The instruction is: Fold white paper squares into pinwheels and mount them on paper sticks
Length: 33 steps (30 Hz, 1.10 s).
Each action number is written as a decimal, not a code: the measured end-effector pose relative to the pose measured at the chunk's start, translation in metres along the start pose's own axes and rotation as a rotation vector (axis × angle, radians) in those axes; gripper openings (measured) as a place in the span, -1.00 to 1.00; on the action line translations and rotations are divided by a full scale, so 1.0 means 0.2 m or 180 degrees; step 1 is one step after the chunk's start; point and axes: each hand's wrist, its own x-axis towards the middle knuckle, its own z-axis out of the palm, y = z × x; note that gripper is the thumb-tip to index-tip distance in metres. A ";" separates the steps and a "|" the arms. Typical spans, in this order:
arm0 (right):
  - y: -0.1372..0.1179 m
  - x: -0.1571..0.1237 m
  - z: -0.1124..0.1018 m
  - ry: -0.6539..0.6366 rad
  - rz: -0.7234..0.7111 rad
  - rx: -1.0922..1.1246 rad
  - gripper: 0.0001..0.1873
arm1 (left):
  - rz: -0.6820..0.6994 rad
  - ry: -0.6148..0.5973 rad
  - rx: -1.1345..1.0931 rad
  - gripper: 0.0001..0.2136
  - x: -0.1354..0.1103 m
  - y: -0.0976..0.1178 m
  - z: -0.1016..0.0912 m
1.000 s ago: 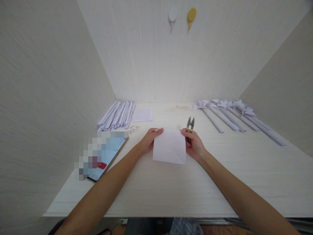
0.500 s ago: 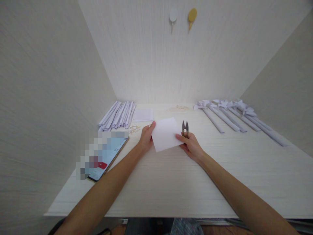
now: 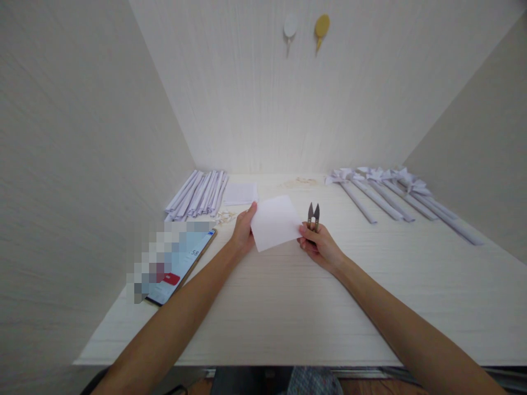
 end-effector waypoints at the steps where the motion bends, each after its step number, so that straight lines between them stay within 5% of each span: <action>1: 0.00 0.00 0.00 -0.0031 -0.0014 0.0058 -0.59 | 0.0028 0.0028 0.0003 -0.59 0.00 0.00 0.00; 13: 0.01 0.01 0.00 -0.0440 -0.0095 0.0280 -0.64 | -0.0365 -0.0465 -0.0212 -0.63 -0.02 0.02 0.01; 17: -0.01 0.00 -0.01 -0.0563 -0.0236 0.0321 -0.70 | -0.0497 -0.0337 -0.0215 -0.57 -0.01 0.04 -0.04; 20: -0.02 0.01 -0.02 -0.0348 -0.0364 0.0354 -0.67 | -0.0425 -0.0194 -0.0144 -0.58 -0.01 0.06 -0.06; 28: 0.00 0.02 0.00 0.0267 -0.0212 0.0400 -0.63 | -0.0459 -0.0571 0.0256 -0.68 -0.08 0.04 0.01; 33: -0.01 0.01 0.00 0.0246 -0.0057 0.0314 -0.70 | -0.0729 -0.0795 0.0576 -0.65 -0.09 0.01 0.01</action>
